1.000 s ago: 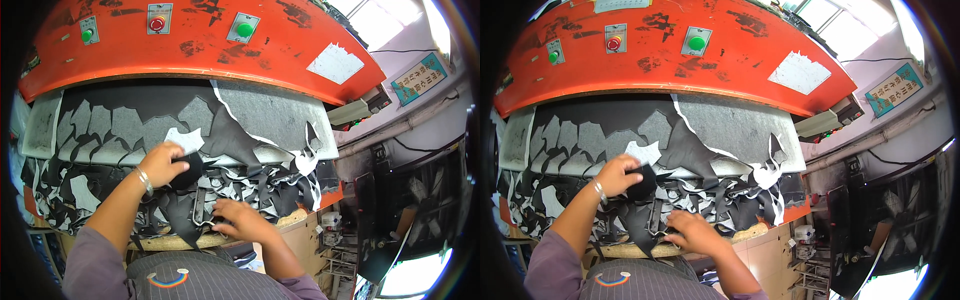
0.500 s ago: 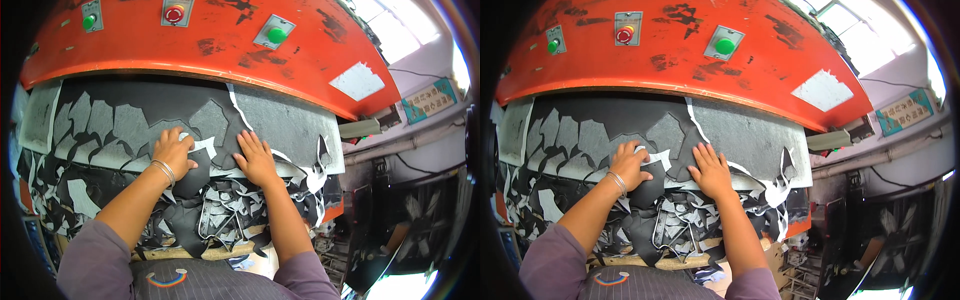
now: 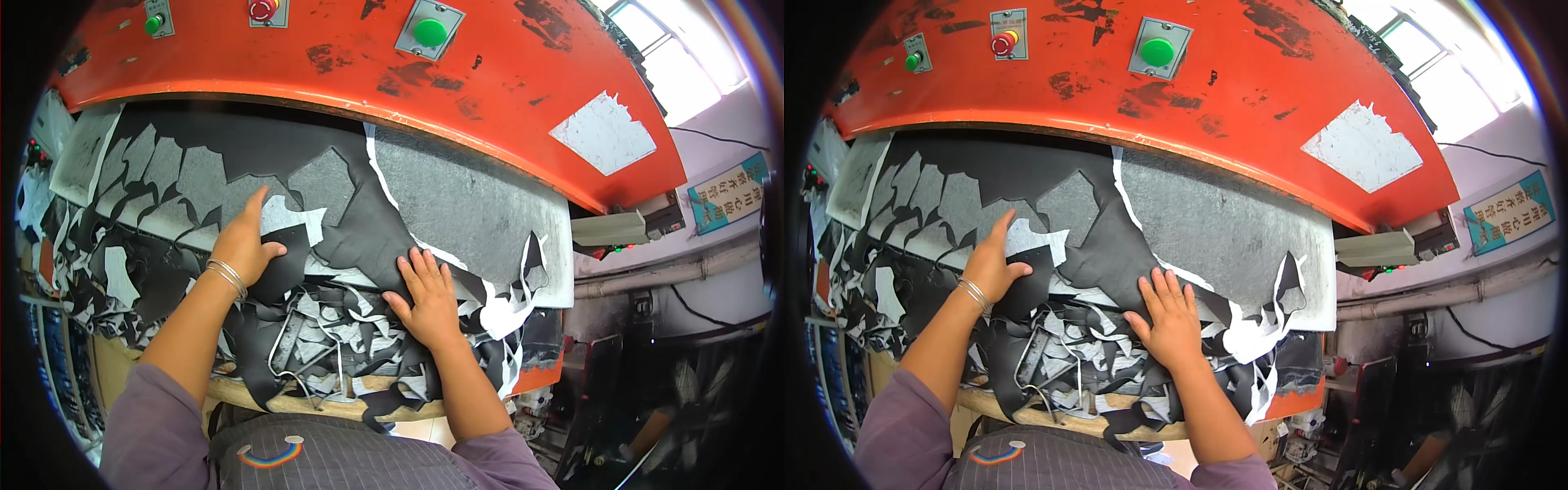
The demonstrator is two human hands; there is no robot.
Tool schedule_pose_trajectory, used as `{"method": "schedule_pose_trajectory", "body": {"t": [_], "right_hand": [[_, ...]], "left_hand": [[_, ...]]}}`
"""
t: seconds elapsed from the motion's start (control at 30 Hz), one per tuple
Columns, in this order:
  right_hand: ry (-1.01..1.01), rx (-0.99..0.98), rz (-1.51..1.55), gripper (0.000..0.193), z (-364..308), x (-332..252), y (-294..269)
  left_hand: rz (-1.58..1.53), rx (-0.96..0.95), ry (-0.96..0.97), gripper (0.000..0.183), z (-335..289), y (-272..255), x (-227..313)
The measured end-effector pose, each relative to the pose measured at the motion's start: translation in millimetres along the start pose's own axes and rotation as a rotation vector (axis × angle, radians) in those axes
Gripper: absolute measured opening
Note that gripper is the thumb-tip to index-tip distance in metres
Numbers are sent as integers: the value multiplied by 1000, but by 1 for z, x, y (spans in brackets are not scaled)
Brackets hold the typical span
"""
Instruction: Using a hydraulic clicker press and metal die molds to cut shoe upper components from leather sheets.
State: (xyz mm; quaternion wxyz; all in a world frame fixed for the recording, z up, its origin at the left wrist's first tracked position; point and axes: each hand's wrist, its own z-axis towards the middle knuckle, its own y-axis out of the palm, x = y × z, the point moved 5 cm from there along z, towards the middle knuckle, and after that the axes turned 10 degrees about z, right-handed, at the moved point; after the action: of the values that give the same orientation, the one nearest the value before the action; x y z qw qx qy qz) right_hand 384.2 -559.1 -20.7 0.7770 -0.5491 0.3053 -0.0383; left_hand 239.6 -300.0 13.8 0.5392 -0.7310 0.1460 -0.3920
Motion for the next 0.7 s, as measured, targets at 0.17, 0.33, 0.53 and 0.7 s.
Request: {"method": "schedule_pose_trajectory", "body": {"t": [0.17,0.33,0.53,0.7], "right_hand": [[95,-21,122,69,-8,8,-8],[108,-27,147,74,-15,11,-12],[62,-30,172,72,-20,14,-21],[226,133,173,59,-28,42,-51]], "left_hand": [[-229,143,3,60,-16,-2,-13],[120,294,-290,39,-28,-30,-86],[-416,-38,-645,50,-92,-62,-161],[345,529,-149,56,-70,-72,-125]]}}
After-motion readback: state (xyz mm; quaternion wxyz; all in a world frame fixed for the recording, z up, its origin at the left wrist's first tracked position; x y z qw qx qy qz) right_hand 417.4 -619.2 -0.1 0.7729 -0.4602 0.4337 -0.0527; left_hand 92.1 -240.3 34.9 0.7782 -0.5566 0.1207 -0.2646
